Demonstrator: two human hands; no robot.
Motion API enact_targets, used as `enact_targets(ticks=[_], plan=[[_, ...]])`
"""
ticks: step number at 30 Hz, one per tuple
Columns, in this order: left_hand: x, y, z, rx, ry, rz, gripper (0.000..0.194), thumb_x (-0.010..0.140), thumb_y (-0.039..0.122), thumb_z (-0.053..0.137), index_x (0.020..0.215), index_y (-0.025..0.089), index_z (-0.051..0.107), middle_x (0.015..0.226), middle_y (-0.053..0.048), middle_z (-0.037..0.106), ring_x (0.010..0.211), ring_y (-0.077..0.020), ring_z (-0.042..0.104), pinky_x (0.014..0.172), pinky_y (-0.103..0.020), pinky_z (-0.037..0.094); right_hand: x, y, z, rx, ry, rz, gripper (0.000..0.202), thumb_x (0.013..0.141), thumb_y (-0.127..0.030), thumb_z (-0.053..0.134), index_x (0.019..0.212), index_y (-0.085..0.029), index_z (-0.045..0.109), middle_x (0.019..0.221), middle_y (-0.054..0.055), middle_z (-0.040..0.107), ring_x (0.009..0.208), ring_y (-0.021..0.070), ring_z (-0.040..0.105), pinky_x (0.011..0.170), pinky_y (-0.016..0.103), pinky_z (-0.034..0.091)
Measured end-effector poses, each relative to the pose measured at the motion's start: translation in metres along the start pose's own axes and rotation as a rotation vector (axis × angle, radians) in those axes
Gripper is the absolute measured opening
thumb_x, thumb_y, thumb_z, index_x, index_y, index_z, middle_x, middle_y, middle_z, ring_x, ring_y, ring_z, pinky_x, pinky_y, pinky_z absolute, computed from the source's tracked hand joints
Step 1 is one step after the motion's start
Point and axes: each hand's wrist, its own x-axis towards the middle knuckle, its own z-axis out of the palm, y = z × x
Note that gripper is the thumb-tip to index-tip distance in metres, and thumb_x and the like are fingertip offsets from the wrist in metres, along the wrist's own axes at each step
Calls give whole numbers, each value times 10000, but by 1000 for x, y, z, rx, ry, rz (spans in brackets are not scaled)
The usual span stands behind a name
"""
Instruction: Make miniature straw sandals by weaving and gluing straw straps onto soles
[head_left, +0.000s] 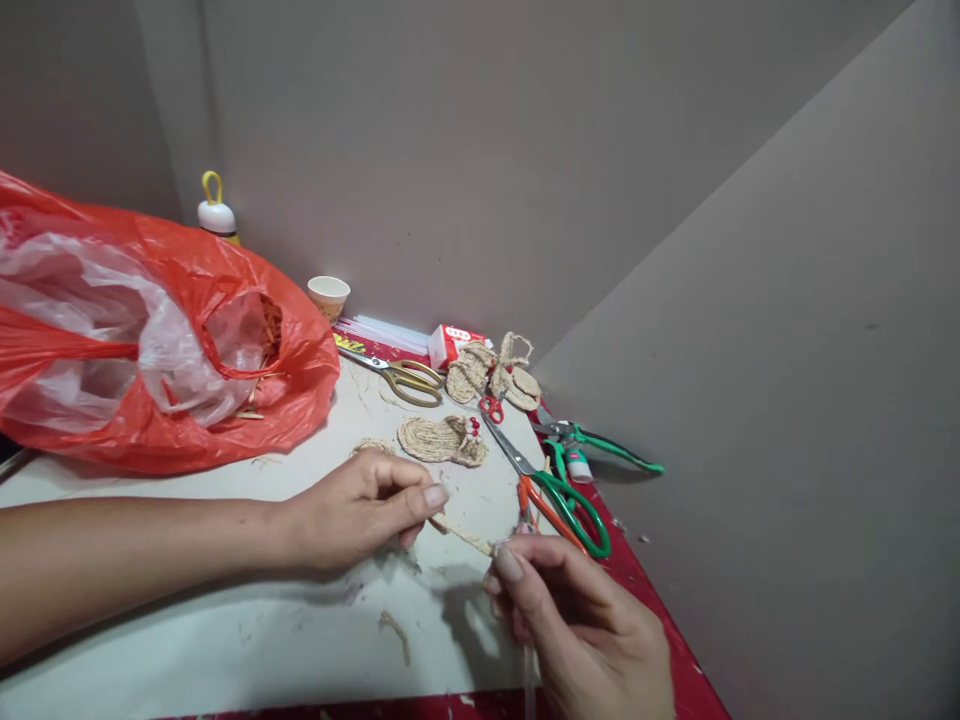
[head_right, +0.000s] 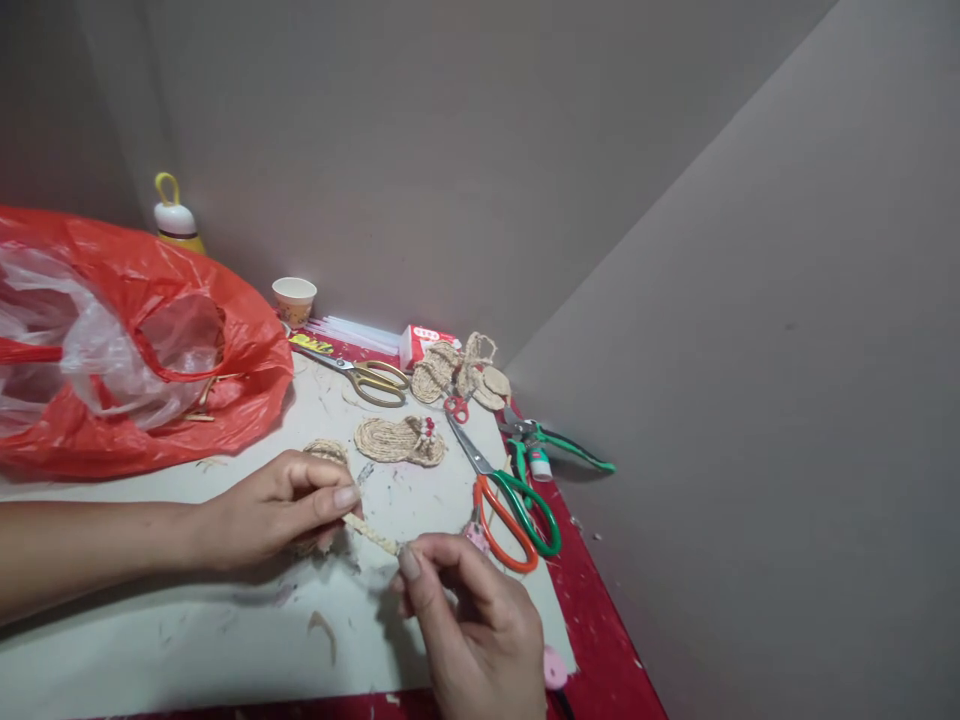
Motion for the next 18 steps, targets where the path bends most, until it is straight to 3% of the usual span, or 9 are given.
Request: enact_targets(ticks=[7,14,18], plan=[[-1,-3,4,26,23,5,378,902,414,483,700,123,615,547,38,473,537,-83,408,533,-207,337,3,0,-2,26,70,17,216,787,-396,670,667,-217,667,550,-4,607,466,118,540,401,186,408],[-1,-4,0,120,27,58,343,896,374,508,699,119,623,526,61,390,514,-70,357,502,-202,292,5,2,-3,-40,86,-34,236,815,-407,642,678,-216,641,565,-10,578,468,112,516,394,177,422],[0,-3,-1,41,8,-3,349,890,400,515,740,114,646,496,67,406,471,-62,345,472,-198,282,8,5,-5,-61,76,-60,239,820,-399,642,672,-213,646,558,-16,578,464,109,527,424,181,439]])
